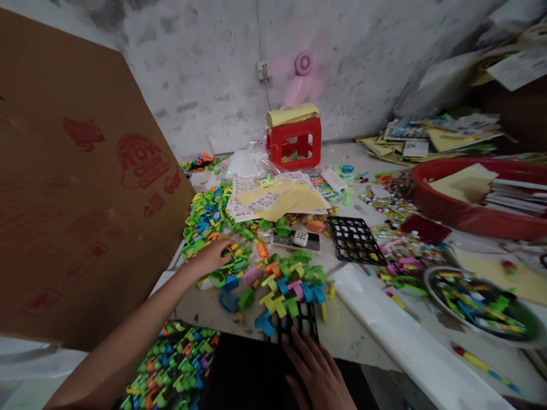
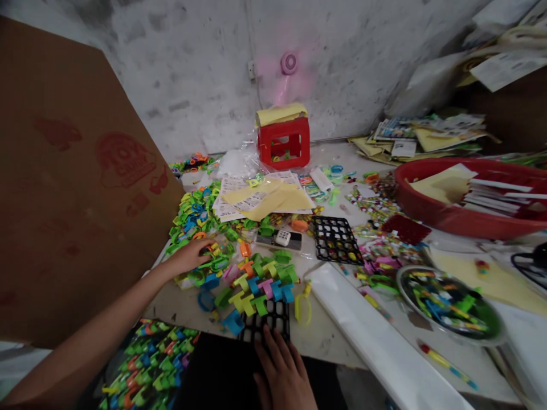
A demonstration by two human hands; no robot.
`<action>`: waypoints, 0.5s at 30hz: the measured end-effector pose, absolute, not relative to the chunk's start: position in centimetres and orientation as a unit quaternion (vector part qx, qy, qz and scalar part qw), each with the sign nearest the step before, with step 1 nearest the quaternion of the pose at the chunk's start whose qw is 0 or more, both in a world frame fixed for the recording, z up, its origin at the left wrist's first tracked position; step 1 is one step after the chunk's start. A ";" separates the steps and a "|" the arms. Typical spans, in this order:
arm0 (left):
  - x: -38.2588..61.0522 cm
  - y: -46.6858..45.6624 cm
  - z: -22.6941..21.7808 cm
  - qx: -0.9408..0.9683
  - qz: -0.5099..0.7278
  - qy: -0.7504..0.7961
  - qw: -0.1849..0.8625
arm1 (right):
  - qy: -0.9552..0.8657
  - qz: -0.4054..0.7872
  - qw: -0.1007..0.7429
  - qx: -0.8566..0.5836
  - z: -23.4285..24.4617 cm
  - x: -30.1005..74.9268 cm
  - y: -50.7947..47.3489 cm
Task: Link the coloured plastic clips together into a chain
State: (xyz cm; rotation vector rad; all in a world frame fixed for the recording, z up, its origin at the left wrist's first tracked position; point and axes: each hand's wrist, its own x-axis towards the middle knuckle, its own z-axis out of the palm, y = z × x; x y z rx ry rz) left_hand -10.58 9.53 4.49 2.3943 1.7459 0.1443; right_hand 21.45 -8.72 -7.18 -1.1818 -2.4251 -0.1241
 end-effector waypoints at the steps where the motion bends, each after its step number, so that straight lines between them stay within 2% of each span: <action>1: -10.6 9.0 4.4 0.812 0.056 0.570 0.110 | -0.876 -0.036 0.215 -0.430 -7.0 21.4 -8.9; 3: -10.6 8.3 4.2 0.822 0.073 0.547 0.140 | -0.874 -0.013 0.204 -0.440 -6.5 21.2 -9.2; 12: -11.0 5.8 3.8 0.790 0.189 0.570 0.127 | -0.851 0.132 0.137 -0.490 -4.4 21.0 -9.3; 15: -11.5 4.8 3.2 0.773 0.232 0.571 0.152 | -0.845 0.177 0.114 -0.492 -3.1 21.0 -9.0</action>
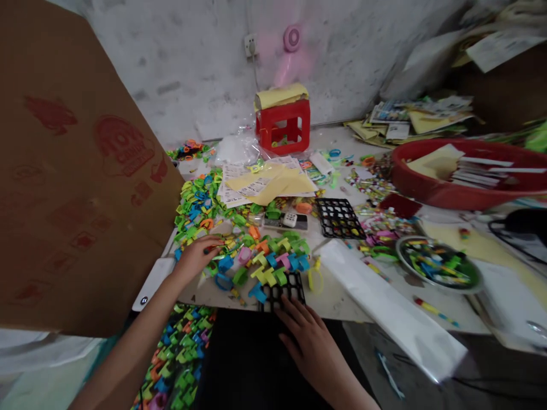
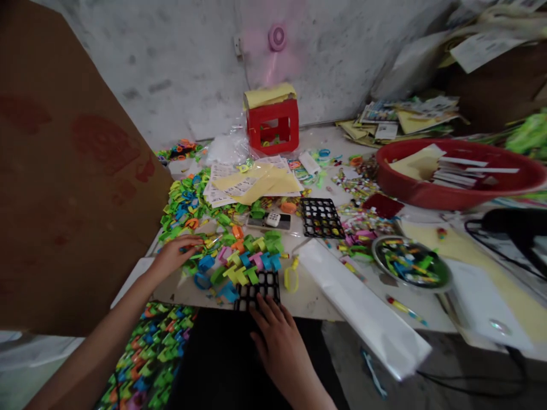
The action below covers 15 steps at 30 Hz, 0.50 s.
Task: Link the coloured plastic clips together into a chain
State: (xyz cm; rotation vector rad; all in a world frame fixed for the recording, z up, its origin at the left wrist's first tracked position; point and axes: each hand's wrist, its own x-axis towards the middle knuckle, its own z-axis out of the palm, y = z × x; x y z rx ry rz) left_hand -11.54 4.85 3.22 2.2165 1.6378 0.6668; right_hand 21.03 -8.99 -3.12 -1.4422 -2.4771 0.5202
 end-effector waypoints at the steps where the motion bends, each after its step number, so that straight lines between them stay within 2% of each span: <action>1: -11.6 4.5 2.9 0.770 0.240 0.567 0.169 | -0.842 0.189 0.109 -0.493 -2.7 21.0 -8.9; 4: -11.7 3.3 2.2 0.772 0.256 0.550 0.191 | -0.835 0.208 0.103 -0.498 -1.5 20.8 -8.7; 8: -11.7 1.4 1.9 0.762 0.274 0.561 0.170 | -0.838 0.209 0.118 -0.491 -1.2 21.0 -8.7; 13: -11.5 -2.4 3.3 0.733 0.303 0.599 0.108 | -0.832 0.179 0.229 -0.472 -0.5 21.8 -9.3; 15: -11.0 -4.6 4.5 0.743 0.271 0.600 0.120 | -0.821 0.173 0.275 -0.469 0.6 21.7 -10.1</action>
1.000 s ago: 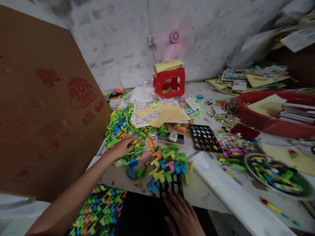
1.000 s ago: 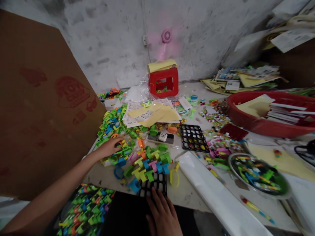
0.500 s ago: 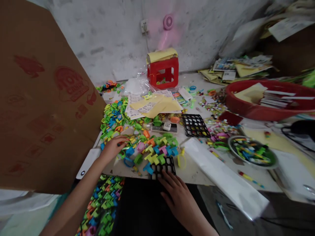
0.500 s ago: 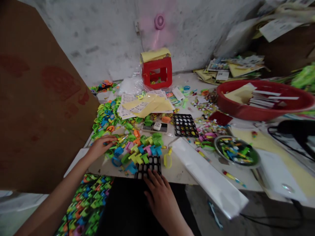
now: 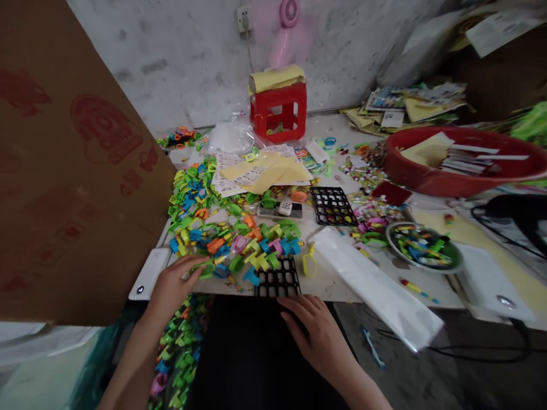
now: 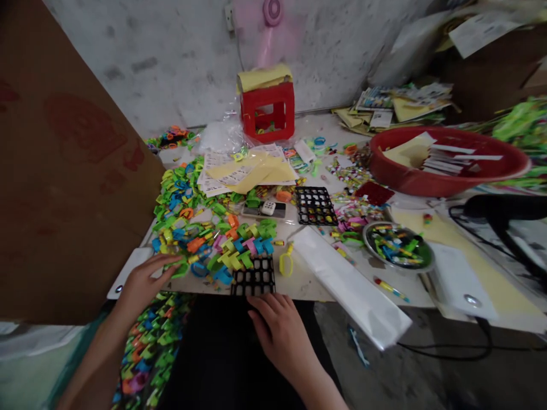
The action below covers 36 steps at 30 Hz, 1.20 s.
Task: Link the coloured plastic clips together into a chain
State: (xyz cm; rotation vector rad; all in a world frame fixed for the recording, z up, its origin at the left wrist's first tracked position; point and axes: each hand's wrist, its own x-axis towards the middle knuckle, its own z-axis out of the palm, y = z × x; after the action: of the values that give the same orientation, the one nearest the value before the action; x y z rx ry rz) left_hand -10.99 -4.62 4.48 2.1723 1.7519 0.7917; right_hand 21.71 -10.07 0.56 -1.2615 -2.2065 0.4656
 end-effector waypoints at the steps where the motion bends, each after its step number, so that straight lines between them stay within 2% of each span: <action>1: -10.6 -5.8 5.1 0.755 0.239 0.594 0.141 | -0.818 0.168 0.293 -0.466 1.1 21.5 -10.5; 3: -9.9 -8.2 6.3 0.774 0.170 0.579 0.191 | -0.825 0.145 0.309 -0.450 2.2 20.6 -11.4; 5: -9.2 -10.2 7.3 0.777 0.131 0.577 0.213 | -0.849 0.115 0.288 -0.429 2.9 19.1 -12.2; 9: -8.0 -12.9 8.7 0.779 0.118 0.580 0.209 | -0.888 0.084 0.216 -0.398 3.2 15.9 -13.1; 13: -5.7 -13.5 9.6 0.818 0.101 0.524 0.215 | -0.892 0.091 0.182 -0.404 3.0 15.0 -13.0; 18: -3.7 -11.5 8.7 0.783 0.256 0.496 0.273 | -0.817 0.174 0.188 -0.517 1.7 18.3 -10.4; 23: -1.6 -8.4 4.8 0.712 0.376 0.529 0.270 | -0.681 0.370 0.328 -0.539 -0.8 20.1 -5.9; 26: 0.2 -7.2 2.3 0.713 0.401 0.529 0.226 | -0.645 0.447 0.361 -0.504 -2.3 19.2 -4.4; 31: 1.3 -6.7 0.4 0.685 0.457 0.548 0.149 | -0.661 0.421 0.365 -0.504 -4.0 18.2 -4.3; 34: 0.7 -6.6 0.5 0.693 0.458 0.539 0.141 | -0.664 0.400 0.369 -0.513 -4.2 18.3 -4.5; 36: 0.3 -6.4 0.5 0.704 0.455 0.526 0.144 | -0.690 0.377 0.340 -0.516 -3.8 18.2 -4.3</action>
State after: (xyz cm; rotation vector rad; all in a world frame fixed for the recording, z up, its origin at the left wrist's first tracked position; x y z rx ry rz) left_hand 0.33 -6.40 0.47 2.0306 1.5163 1.3116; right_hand 18.25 -4.34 -3.77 -1.3426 -1.7950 0.9820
